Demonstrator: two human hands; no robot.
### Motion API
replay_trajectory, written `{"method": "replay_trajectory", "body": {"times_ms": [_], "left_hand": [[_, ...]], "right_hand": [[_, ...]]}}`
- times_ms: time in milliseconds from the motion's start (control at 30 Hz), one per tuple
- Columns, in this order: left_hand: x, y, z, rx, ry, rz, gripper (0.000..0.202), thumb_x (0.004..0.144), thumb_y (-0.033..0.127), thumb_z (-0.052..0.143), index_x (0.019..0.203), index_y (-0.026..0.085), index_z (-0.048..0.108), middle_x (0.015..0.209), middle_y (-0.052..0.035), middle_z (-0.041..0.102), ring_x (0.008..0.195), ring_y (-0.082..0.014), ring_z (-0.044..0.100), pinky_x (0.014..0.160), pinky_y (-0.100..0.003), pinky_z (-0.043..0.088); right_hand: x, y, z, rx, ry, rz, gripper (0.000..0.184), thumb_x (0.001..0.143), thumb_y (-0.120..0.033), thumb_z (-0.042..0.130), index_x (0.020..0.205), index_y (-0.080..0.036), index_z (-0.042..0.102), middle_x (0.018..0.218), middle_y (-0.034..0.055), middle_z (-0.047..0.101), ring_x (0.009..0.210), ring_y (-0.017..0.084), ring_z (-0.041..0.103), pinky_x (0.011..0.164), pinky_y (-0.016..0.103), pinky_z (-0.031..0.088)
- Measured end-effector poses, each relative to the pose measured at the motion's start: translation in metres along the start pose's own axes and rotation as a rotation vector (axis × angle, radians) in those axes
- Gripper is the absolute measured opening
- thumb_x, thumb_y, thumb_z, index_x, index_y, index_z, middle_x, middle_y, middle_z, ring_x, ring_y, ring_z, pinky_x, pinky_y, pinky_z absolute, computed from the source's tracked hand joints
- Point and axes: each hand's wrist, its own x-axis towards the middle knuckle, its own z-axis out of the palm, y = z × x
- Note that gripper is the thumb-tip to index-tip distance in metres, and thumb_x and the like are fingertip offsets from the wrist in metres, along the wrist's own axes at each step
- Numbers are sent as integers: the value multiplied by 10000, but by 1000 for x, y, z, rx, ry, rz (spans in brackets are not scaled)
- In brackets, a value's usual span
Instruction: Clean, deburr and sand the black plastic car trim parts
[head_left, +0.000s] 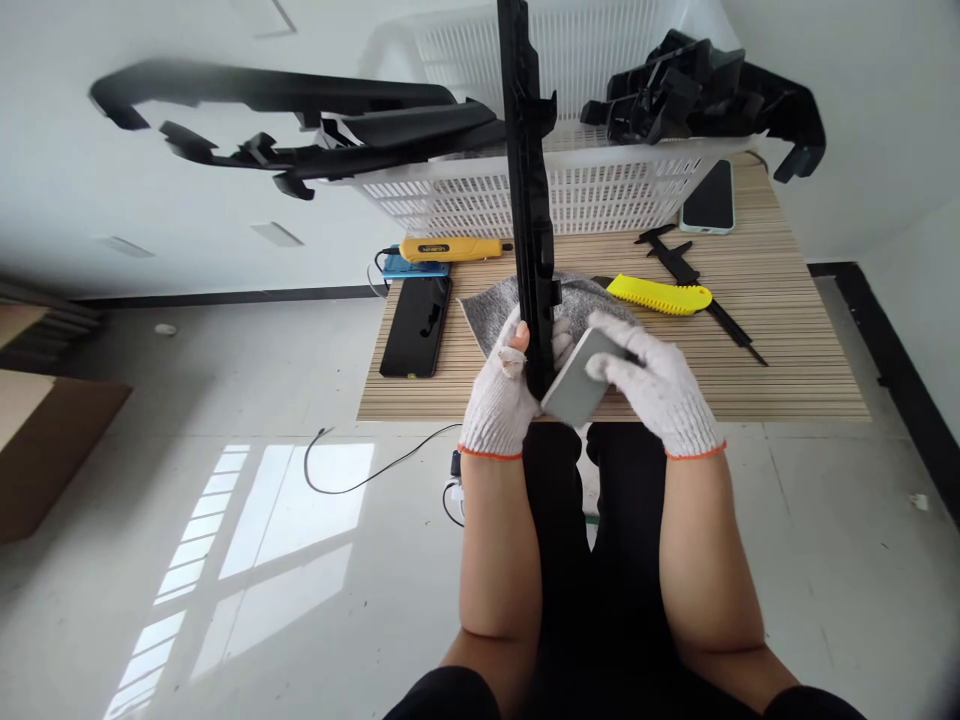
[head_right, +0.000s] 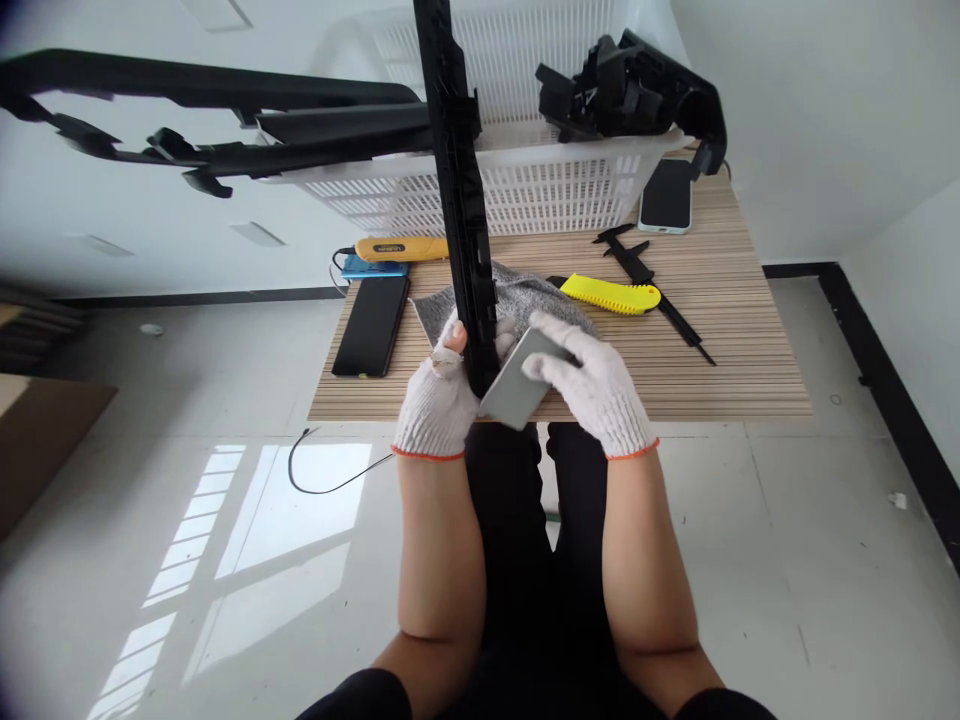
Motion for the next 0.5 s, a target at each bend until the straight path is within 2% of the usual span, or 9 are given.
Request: {"method": "replay_trajectory", "body": {"times_ms": [33, 67, 167, 267, 300, 400, 500], "left_hand": [[0, 0, 0, -5, 3, -14, 493, 959, 450, 680, 1408, 252, 633, 1204, -97, 787, 1232, -294, 712, 1054, -413, 590], [0, 1, 1, -9, 9, -24, 490, 960, 447, 678, 1407, 251, 632, 1205, -98, 786, 1222, -290, 717, 1049, -406, 593], [-1, 2, 3, -23, 20, -33, 473, 970, 429, 664, 1404, 245, 631, 1191, -99, 790, 1202, -283, 727, 1038, -394, 598], [-1, 3, 6, -32, 53, -36, 432, 987, 405, 636, 1383, 232, 639, 1143, -97, 801, 1186, -281, 734, 1023, -396, 604], [-1, 3, 6, -29, 59, -42, 421, 992, 403, 628, 1373, 227, 643, 1137, -99, 801, 1186, -284, 733, 1018, -401, 606], [-1, 3, 7, -23, 55, -45, 401, 985, 412, 639, 1335, 219, 658, 1125, -100, 799, 1183, -292, 732, 1003, -414, 613], [-1, 2, 6, -35, 53, -25, 373, 972, 413, 654, 1293, 225, 676, 1073, -89, 804, 1153, -284, 742, 979, -404, 626]], "right_hand": [[0, 0, 0, 18, 53, -2, 485, 854, -362, 782, 1335, -323, 733, 1312, 16, 745, 1288, 265, 648, 1193, 487, 466], [0, 0, 0, 35, 51, 14, 485, 842, -345, 788, 1324, -322, 740, 1297, 18, 749, 1250, 259, 667, 1152, 471, 510], [0, -1, 0, 85, -107, 119, 542, 755, -305, 845, 1290, -321, 758, 1246, 25, 758, 1053, 235, 728, 896, 395, 655], [1, -3, 2, 129, 7, 192, 588, 744, -330, 846, 1320, -296, 732, 1193, 41, 756, 865, 181, 722, 647, 290, 647], [1, -4, 3, 129, -4, 222, 590, 730, -313, 852, 1307, -286, 735, 1136, 40, 764, 812, 164, 710, 608, 269, 630], [2, -7, 4, 135, -163, 309, 554, 681, -237, 868, 1225, -262, 768, 963, 22, 767, 684, 123, 663, 577, 245, 607], [1, -9, 5, 163, -4, 268, 464, 760, -277, 814, 1221, -265, 764, 1042, 23, 763, 684, 98, 647, 577, 221, 590]]}}
